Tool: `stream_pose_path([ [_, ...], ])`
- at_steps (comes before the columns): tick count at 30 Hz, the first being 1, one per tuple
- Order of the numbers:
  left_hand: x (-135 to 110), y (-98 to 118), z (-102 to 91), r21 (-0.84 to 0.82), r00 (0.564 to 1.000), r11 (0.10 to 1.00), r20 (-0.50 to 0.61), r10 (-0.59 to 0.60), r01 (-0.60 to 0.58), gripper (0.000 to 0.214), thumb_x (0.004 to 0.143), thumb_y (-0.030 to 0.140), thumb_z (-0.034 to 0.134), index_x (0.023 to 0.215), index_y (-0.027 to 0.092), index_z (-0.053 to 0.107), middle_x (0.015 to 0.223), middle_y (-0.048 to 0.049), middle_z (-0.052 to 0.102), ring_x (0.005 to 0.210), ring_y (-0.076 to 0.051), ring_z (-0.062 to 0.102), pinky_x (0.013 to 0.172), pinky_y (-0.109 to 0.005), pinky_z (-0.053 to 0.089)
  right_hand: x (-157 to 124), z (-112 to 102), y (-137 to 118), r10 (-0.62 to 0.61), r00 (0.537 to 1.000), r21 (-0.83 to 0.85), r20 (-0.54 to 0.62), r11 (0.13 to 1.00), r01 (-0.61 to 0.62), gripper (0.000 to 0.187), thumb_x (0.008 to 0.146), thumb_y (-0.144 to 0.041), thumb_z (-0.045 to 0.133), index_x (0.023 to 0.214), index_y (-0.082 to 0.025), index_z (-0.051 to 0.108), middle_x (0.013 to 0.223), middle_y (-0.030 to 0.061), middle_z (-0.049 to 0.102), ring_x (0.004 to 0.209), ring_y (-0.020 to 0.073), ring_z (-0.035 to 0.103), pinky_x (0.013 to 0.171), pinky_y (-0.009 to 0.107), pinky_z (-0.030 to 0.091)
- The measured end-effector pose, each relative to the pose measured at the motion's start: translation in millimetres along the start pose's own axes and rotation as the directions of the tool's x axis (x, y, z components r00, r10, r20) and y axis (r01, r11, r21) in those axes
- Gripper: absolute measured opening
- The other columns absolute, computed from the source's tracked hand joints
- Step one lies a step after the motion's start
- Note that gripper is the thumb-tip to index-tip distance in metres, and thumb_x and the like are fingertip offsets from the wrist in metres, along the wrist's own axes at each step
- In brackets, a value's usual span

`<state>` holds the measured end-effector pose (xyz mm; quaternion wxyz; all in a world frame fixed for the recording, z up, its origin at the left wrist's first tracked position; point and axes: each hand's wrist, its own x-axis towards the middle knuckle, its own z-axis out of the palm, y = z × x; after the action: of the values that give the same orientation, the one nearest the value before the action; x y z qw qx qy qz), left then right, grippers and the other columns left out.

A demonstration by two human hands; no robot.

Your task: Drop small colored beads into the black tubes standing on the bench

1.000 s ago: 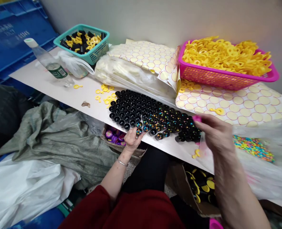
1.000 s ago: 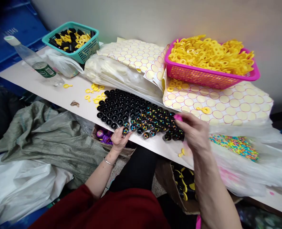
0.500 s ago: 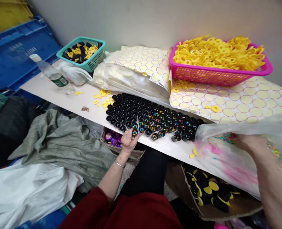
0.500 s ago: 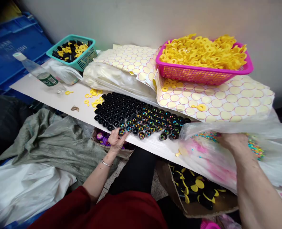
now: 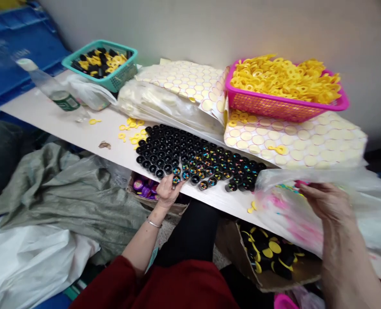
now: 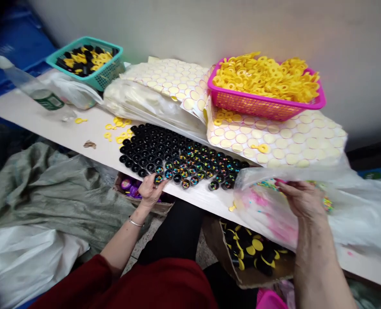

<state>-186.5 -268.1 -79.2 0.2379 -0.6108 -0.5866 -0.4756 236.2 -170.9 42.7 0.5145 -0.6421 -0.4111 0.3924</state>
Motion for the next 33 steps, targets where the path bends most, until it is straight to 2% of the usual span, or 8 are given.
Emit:
stream_pose_path([
  [5, -6, -5, 4.1, -0.003, 0.999, 0.999, 0.019, -0.032, 0.032, 0.047, 0.071, 0.039, 0.075, 0.107, 0.012, 0.061, 0.066, -0.005, 0.064, 0.062, -0.016, 0.061, 0.059, -0.025, 0.046, -34, 26, -47, 0.094, 0.987, 0.12, 0.128, 0.987, -0.11, 0.033, 0.038, -0.026, 0.084, 0.065, -0.019, 0.066, 0.068, 0.0034, 0.064, 0.052, 0.0081, 0.048, 0.043, 0.021, 0.035],
  [10, -10, 0, 4.0, 0.007, 0.993, 0.995, 0.055, -0.1, 0.1, 0.043, 0.075, 0.045, 0.07, 0.102, 0.013, 0.062, 0.076, -0.0096, 0.068, 0.065, -0.017, 0.065, 0.063, -0.027, 0.05, -52, 107, -72, 0.013, 0.92, 0.053, 0.391, 0.998, -0.036, 0.029, 0.049, -0.029, 0.081, 0.071, -0.019, 0.066, 0.07, 0.0016, 0.064, 0.051, 0.0065, 0.045, 0.043, 0.02, 0.028],
  [16, -10, 1, 5.0, -0.087, 0.995, 0.991, 0.003, -0.102, 0.102, 0.039, 0.075, 0.039, 0.072, 0.103, 0.014, 0.061, 0.08, -0.0105, 0.069, 0.07, -0.018, 0.067, 0.064, -0.027, 0.053, -36, 214, -44, -0.127, 0.802, -0.221, 0.584, 0.925, 0.308, 0.016, 0.063, -0.031, 0.066, 0.073, -0.018, 0.064, 0.067, -0.0009, 0.059, 0.063, 0.0115, 0.05, 0.06, 0.025, 0.038],
  [19, -11, 2, 4.7, -0.089, 0.993, 0.989, 0.017, -0.116, 0.117, 0.039, 0.075, 0.039, 0.072, 0.102, 0.013, 0.061, 0.08, -0.0109, 0.069, 0.07, -0.018, 0.067, 0.064, -0.027, 0.053, -31, 240, -39, -0.205, 0.715, -0.437, 0.668, 0.67, 0.6, 0.012, 0.071, -0.024, 0.053, 0.074, -0.018, 0.063, 0.075, 0.003, 0.061, 0.073, 0.0157, 0.053, 0.066, 0.028, 0.038],
  [22, -11, 3, 4.7, -0.036, 0.994, 0.993, 0.024, -0.111, 0.112, 0.04, 0.075, 0.041, 0.071, 0.101, 0.013, 0.061, 0.079, -0.0111, 0.069, 0.068, -0.017, 0.066, 0.063, -0.027, 0.052, -36, 252, -46, -0.175, 0.619, -0.56, 0.766, 0.291, 0.776, 0.022, 0.078, -0.017, 0.043, 0.081, -0.017, 0.064, 0.089, 0.008, 0.061, 0.079, 0.019, 0.054, 0.064, 0.029, 0.034],
  [25, -12, 3, 5.1, -0.014, 0.994, 0.994, 0.021, -0.108, 0.109, 0.04, 0.075, 0.043, 0.071, 0.1, 0.013, 0.061, 0.08, -0.0112, 0.069, 0.067, -0.017, 0.066, 0.063, -0.027, 0.052, -43, 259, -56, -0.099, 0.569, -0.565, 0.816, 0.071, 0.822, 0.028, 0.08, -0.014, 0.038, 0.089, -0.017, 0.065, 0.094, 0.0105, 0.06, 0.081, 0.0205, 0.053, 0.06, 0.03, 0.029],
  [29, -14, 3, 5.6, -0.048, 0.989, 0.989, 0.042, -0.138, 0.14, 0.041, 0.075, 0.042, 0.071, 0.102, 0.012, 0.061, 0.079, -0.011, 0.069, 0.067, -0.017, 0.066, 0.063, -0.027, 0.052, -49, 253, -68, -0.162, 0.581, -0.587, 0.798, 0.01, 0.809, 0.029, 0.081, -0.011, 0.037, 0.091, -0.016, 0.064, 0.094, 0.0111, 0.06, 0.08, 0.0197, 0.053, 0.059, 0.03, 0.029],
  [33, -13, 3, 5.2, -0.015, 0.988, 0.989, 0.049, -0.143, 0.144, 0.04, 0.077, 0.044, 0.068, 0.1, 0.012, 0.062, 0.078, -0.0111, 0.069, 0.068, -0.017, 0.066, 0.064, -0.027, 0.052, -63, 198, -75, -0.468, 0.587, -0.583, 0.66, 0.174, 0.794, 0.022, 0.087, -0.021, 0.041, 0.085, -0.018, 0.063, 0.086, 0.0062, 0.061, 0.07, 0.0148, 0.053, 0.061, 0.027, 0.036],
])
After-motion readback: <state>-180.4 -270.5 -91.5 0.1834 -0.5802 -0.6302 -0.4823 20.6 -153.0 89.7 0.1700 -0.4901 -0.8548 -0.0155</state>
